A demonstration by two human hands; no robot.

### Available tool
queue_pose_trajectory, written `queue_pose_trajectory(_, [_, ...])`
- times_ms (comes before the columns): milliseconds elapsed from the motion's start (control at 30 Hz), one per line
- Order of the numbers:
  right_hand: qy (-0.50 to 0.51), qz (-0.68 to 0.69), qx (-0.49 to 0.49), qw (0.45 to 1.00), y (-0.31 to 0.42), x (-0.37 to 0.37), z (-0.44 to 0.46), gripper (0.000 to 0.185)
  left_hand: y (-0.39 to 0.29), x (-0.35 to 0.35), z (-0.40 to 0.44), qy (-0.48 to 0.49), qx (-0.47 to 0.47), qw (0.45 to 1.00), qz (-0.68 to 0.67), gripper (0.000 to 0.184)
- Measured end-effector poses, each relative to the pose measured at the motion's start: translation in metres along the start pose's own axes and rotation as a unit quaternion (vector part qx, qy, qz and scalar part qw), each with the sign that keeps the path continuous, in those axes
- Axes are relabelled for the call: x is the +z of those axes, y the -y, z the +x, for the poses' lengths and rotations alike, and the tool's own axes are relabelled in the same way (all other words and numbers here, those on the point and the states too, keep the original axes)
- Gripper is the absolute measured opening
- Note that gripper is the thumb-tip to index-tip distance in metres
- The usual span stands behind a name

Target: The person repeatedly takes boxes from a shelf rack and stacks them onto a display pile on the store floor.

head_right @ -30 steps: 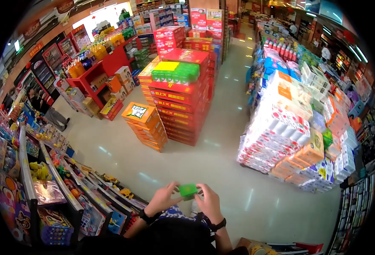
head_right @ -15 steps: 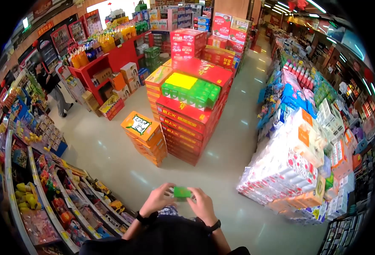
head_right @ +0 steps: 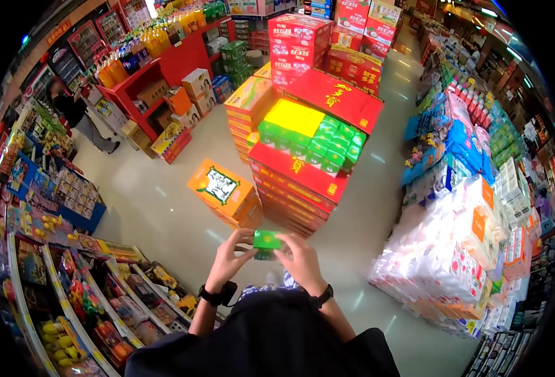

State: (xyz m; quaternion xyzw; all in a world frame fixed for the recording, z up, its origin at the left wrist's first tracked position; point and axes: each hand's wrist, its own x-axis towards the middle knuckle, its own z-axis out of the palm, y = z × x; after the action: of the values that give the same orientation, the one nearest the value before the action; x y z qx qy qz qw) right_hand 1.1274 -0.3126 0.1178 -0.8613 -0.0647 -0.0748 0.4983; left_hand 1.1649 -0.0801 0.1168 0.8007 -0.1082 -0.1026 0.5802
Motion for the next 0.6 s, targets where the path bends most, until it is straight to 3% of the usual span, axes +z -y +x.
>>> queue_pose_trajectory(167, [0.019,0.032,0.01,0.999,-0.03,0.026,0.063,0.035,0.026,-0.019,0.056,-0.011,-0.03,0.999,-0.006,0.048])
queue_pose_trajectory(400, [-0.011,0.077,-0.003,0.997,-0.061,0.037,0.175,0.037,0.01,-0.043,0.161,-0.033,-0.043,0.998,0.035,0.049])
queue_pose_trajectory(533, [-0.009,0.067,-0.005,0.998,-0.074,0.032,0.24,0.036,0.011,-0.054,0.224,-0.032,-0.103,0.994,-0.01,0.051])
queue_pose_trajectory(600, [-0.019,0.048,-0.026,0.998,-0.077,0.03,0.265,0.037,0.014,-0.056,0.251,-0.042,-0.061,0.997,0.007,0.051])
